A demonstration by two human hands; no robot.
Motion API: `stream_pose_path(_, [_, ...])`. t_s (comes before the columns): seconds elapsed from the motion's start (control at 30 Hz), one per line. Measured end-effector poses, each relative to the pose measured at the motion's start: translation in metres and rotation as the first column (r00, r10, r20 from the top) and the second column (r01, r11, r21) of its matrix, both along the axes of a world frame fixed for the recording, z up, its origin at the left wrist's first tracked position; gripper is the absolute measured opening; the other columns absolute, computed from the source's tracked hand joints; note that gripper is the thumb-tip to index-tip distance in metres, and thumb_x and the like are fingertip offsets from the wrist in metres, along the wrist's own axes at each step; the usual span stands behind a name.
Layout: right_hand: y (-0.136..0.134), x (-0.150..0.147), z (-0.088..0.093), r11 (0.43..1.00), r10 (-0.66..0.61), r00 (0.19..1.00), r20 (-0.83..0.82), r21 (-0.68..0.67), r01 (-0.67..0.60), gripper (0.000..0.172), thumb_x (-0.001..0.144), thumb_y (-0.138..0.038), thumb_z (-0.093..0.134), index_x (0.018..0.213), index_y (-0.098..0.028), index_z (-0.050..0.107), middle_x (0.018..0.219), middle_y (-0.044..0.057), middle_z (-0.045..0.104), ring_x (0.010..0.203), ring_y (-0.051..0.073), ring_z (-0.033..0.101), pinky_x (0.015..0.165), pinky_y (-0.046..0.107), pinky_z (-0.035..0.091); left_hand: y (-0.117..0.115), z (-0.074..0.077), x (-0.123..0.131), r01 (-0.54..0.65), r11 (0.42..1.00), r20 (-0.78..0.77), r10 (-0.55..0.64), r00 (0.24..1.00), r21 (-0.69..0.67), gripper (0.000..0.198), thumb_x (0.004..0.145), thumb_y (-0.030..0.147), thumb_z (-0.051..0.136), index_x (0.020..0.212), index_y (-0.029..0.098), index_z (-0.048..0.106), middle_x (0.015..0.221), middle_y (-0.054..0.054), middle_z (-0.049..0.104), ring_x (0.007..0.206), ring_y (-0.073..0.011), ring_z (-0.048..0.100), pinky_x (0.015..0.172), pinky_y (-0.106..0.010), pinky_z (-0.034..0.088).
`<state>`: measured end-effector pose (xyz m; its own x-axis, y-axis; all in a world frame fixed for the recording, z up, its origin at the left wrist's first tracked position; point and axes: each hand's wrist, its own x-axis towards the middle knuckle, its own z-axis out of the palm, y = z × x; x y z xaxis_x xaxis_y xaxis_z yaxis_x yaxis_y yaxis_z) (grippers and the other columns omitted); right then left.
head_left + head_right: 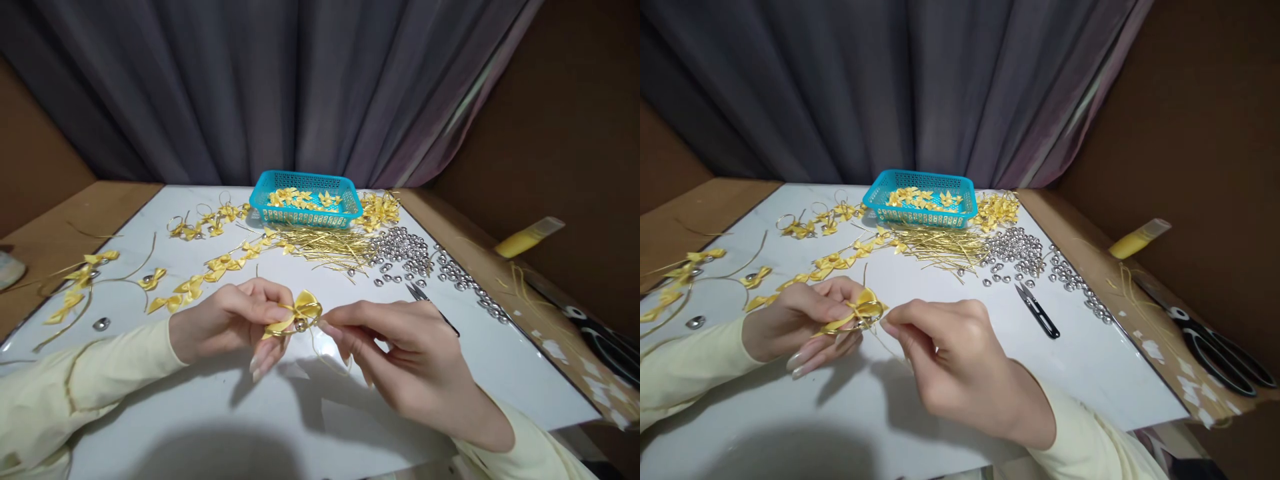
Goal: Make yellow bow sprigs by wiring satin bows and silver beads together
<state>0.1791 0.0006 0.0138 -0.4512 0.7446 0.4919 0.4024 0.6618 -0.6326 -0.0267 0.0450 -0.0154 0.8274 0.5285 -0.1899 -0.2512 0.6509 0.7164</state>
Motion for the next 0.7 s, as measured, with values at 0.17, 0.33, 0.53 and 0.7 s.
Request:
stream_pose_path(0.17, [0.0,-0.004,-0.003,1.0,-0.025,1.0,0.005,-0.011,0.025,0.017,0.082,-0.005,0.049,0.075,-0.013,0.062,0.053,-0.001,0.061,0.041,0.006,0.048,0.041,0.017,0.036,0.002,0.002,0.0,0.01,1.0,-0.023,-0.009,1.0,0.012,0.011,0.072,0.017,0.064,0.063,0.01,0.065,0.042,-0.002,0.058,0.039,-0.0126,0.058,0.045,-0.02,0.046])
stream_pose_path(0.33, [0.003,-0.003,-0.004,1.0,0.016,0.999,0.031,-0.011,-0.015,0.018,0.079,-0.002,0.047,0.075,-0.014,0.059,0.057,-0.001,0.063,0.044,0.006,0.05,0.044,0.016,0.037,0.003,0.006,0.0,0.064,0.998,-0.037,-0.063,0.997,0.014,0.01,0.072,0.015,0.063,0.066,0.008,0.068,0.046,-0.003,0.062,0.039,-0.013,0.059,0.04,-0.018,0.044])
stream_pose_path(0.53, [0.006,-0.001,-0.007,0.994,0.08,0.995,0.055,0.068,-0.084,0.022,0.077,0.002,0.043,0.073,-0.017,0.054,0.058,-0.002,0.061,0.046,0.006,0.052,0.046,0.015,0.039,0.0,0.015,-0.001,0.097,0.995,-0.077,-0.097,0.992,-0.001,0.012,0.07,0.01,0.059,0.063,0.008,0.068,0.047,-0.004,0.063,0.039,-0.0136,0.058,0.035,-0.019,0.042])
stream_pose_path(0.7, [0.004,0.001,-0.011,0.991,0.037,0.99,0.135,0.12,-0.053,0.026,0.074,0.003,0.04,0.077,-0.018,0.056,0.064,0.0,0.067,0.051,0.008,0.059,0.048,0.018,0.042,0.0,0.014,-0.002,0.106,0.994,-0.092,-0.105,0.99,0.012,0.014,0.07,0.01,0.057,0.06,0.008,0.067,0.047,-0.004,0.062,0.038,-0.0119,0.057,0.04,-0.018,0.044])
